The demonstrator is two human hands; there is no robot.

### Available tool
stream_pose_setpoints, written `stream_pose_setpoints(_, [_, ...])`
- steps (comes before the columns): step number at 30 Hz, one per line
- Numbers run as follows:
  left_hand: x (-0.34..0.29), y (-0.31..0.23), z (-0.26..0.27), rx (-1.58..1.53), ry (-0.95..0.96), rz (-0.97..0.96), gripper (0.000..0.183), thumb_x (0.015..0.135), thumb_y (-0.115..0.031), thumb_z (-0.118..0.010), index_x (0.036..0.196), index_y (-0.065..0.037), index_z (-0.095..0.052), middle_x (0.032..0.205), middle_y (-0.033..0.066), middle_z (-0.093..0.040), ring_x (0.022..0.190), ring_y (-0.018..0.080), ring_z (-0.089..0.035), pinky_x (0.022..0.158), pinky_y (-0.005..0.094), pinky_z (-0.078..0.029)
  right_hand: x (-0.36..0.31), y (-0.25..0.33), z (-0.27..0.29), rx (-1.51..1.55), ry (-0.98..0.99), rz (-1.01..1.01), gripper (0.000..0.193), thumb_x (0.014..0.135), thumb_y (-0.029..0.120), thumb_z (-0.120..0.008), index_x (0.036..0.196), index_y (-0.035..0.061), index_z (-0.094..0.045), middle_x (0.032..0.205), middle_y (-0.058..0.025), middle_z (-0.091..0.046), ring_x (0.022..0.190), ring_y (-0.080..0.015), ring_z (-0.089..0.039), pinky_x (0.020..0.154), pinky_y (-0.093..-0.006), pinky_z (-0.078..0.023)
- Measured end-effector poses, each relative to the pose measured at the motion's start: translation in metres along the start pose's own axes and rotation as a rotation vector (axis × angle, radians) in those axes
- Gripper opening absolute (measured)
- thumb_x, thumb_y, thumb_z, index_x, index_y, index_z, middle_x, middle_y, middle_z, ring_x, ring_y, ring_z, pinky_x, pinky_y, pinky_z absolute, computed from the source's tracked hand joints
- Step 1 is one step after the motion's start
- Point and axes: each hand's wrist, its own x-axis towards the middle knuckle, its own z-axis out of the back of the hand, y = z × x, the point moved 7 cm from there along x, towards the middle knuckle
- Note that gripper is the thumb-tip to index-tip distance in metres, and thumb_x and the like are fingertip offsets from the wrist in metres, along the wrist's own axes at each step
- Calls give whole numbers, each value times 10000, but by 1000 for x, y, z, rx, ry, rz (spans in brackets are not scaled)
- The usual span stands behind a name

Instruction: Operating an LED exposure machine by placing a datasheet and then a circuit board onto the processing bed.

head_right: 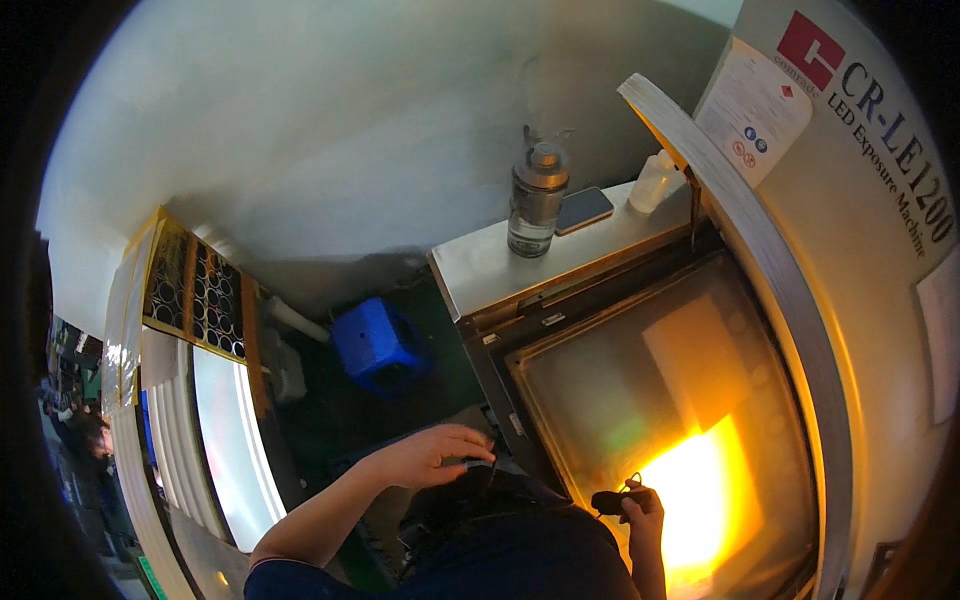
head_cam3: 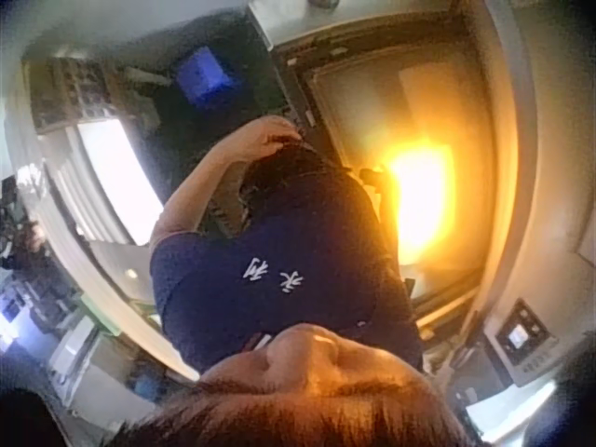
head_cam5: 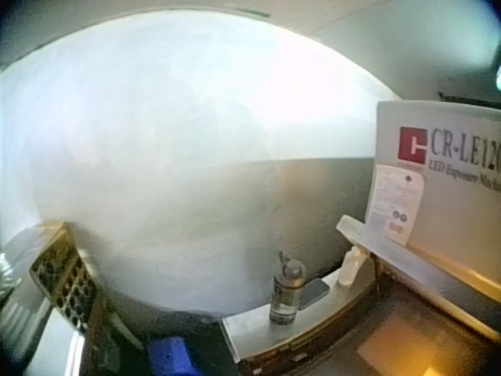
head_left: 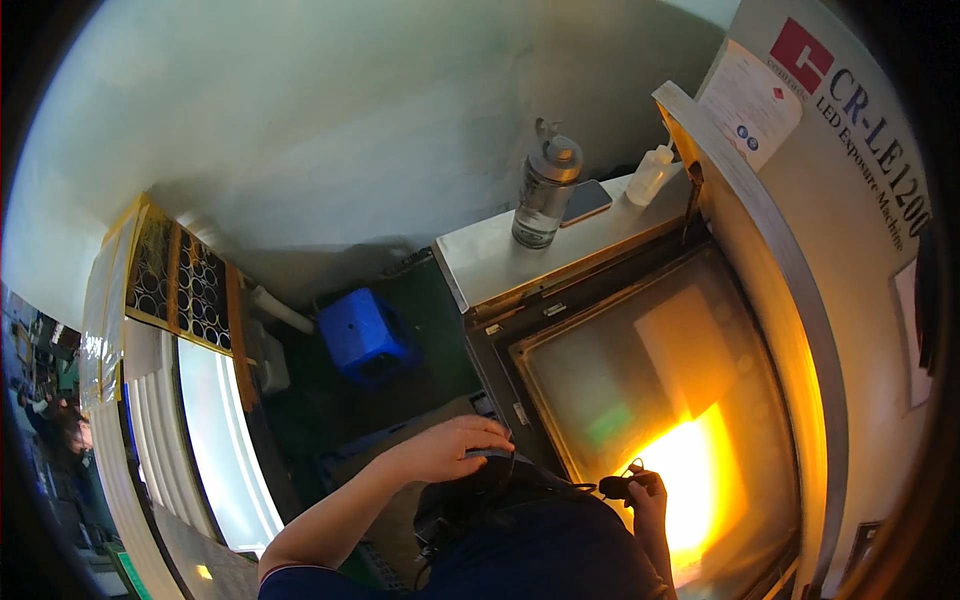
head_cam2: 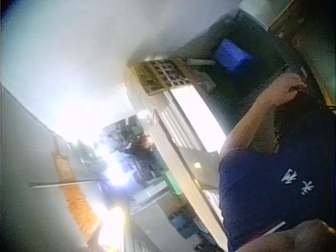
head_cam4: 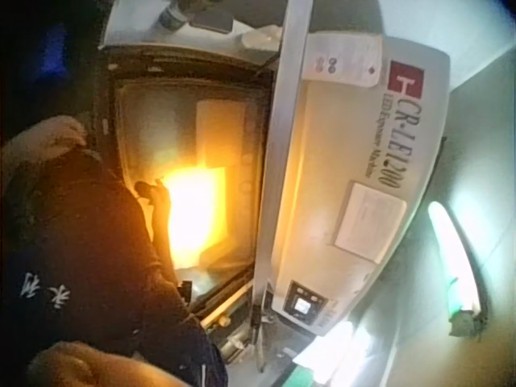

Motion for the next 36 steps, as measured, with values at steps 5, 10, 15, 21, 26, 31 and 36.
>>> stream_pose_setpoints(5, [-3, 9, -7, 18, 109, 30, 595, 839, -44, -612, 1419, -128, -506, 1532, 128, -399, 1409, 310, -367, 1145, 459, -323, -1, 6, -5, -104, 23, 9, 223, 826, 82, -679, 1023, 14, -602, 1195, -141, -631, 778, -154, -608, 622, -266, -495])
stream_pose_setpoints(10, [-17, 9, -24, -332, 260, -36, 749, 821, -170, -706, 1501, -146, -393, 1611, 128, -239, 1487, 318, -216, 1190, 477, -232, -3, 13, -12, -179, 47, -2, 234, 835, 82, -665, 1047, 5, -601, 1156, -134, -636, 780, -144, -606, 622, -262, -494])
stream_pose_setpoints(15, [-39, -1, -19, -239, 168, 59, 988, 747, -353, -807, 1550, -147, -270, 1618, 168, -188, 1497, 325, -173, 1195, 478, -202, 1, 12, -15, -221, 32, -30, 183, 840, 28, -641, 1017, 15, -593, 1214, -149, -620, 788, -153, -619, 610, -267, -502])
stream_pose_setpoints(21, [-76, -25, -5, 156, 104, 233, 709, 780, -286, -725, 1401, -88, -446, 1415, 208, -460, 1337, 358, -429, 1080, 464, -379, -3, 11, -32, -238, 17, -19, 212, 838, 30, -647, 1046, 11, -608, 1163, -129, -634, 790, -154, -612, 629, -262, -497])
stream_pose_setpoints(26, [-94, -30, -4, 51, 515, 487, 324, 831, -192, -624, 1107, -32, -567, 899, 142, -657, 881, 305, -656, 768, 440, -514, -5, 6, -44, -252, 45, -33, 228, 830, 34, -661, 1053, 13, -613, 1212, -133, -619, 835, -163, -621, 637, -266, -500])
stream_pose_setpoints(31, [-112, -23, -18, -596, 614, 474, 225, 907, -219, -609, 1013, -21, -610, 794, 118, -661, 751, 240, -673, 673, 372, -511, -5, 1, -45, -252, 57, -46, 249, 819, 46, -677, 1058, 13, -613, 1231, -127, -617, 858, -162, -624, 640, -268, -502])
stream_pose_setpoints(36, [-130, -7, -31, -789, 639, 564, 358, 977, -354, -595, 1066, -10, -637, 848, 97, -697, 744, 232, -672, 683, 356, -520, -8, 4, -45, -245, 44, -41, 259, 824, 54, -678, 1072, 14, -614, 1175, -125, -635, 856, -153, -625, 634, -253, -501])
